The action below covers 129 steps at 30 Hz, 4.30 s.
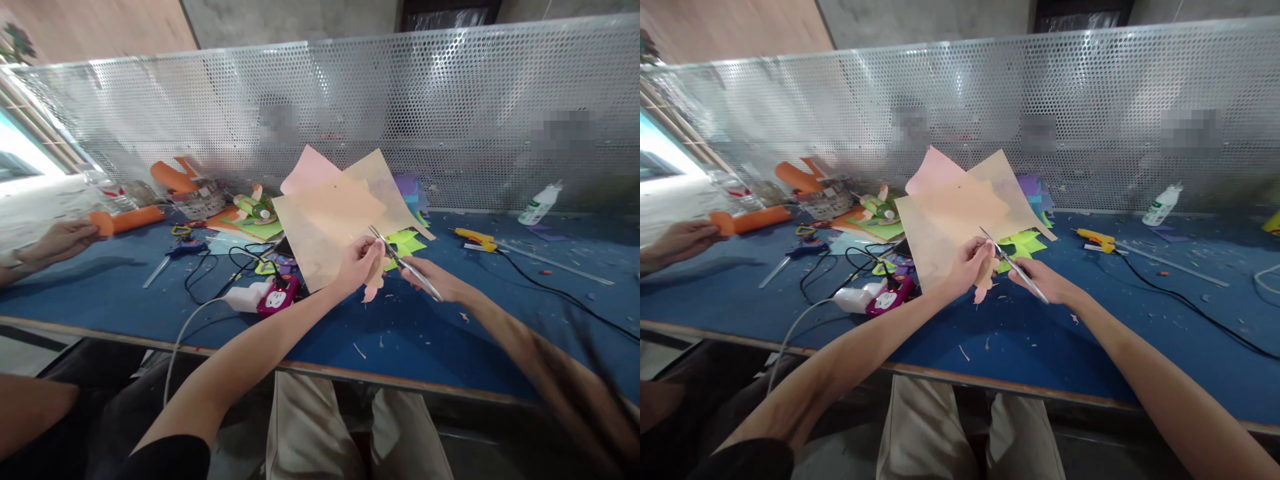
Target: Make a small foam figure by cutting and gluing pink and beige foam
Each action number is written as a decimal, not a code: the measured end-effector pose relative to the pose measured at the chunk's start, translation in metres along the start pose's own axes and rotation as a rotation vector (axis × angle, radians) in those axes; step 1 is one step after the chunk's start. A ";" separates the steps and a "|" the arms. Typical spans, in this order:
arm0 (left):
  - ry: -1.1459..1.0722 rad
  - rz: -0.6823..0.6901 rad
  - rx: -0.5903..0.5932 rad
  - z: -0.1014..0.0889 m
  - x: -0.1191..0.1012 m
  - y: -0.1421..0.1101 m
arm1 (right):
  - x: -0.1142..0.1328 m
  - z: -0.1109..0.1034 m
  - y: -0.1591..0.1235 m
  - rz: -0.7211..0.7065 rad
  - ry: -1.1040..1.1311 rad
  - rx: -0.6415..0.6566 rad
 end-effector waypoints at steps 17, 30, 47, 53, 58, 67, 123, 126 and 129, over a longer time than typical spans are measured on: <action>0.106 0.073 0.007 -0.001 0.000 -0.001 | 0.006 0.004 -0.001 -0.013 0.057 0.012; 0.102 0.069 0.013 -0.001 -0.002 -0.002 | 0.008 0.001 -0.002 -0.014 0.008 0.037; 0.095 0.128 0.042 -0.002 -0.003 -0.002 | 0.012 0.000 -0.003 0.003 -0.045 -0.014; -0.037 0.005 0.041 0.000 0.001 0.002 | 0.014 0.004 -0.002 0.005 -0.075 -0.035; -0.075 -0.026 0.059 -0.002 0.003 0.003 | 0.015 0.008 -0.001 0.018 -0.056 -0.063; -0.030 -0.003 -0.008 -0.006 0.007 0.007 | -0.002 -0.005 -0.001 0.036 -0.043 -0.207; 0.233 0.012 0.105 -0.006 0.014 0.012 | -0.004 -0.029 -0.003 -0.075 -0.011 -0.799; 0.189 -0.006 0.107 -0.005 0.013 0.011 | -0.011 -0.028 0.000 -0.035 0.043 -0.696; 0.167 -0.035 0.089 -0.004 0.010 0.010 | -0.019 -0.018 0.004 0.028 0.191 -0.426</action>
Point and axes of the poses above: each hand's wrist, its own y-axis towards the middle knuckle, its own z-axis out of the palm, x = y × z, the point moved 1 cm from there along y, towards the middle knuckle, and after that the axes turned 11 degrees about -z, right-handed, at the moved point
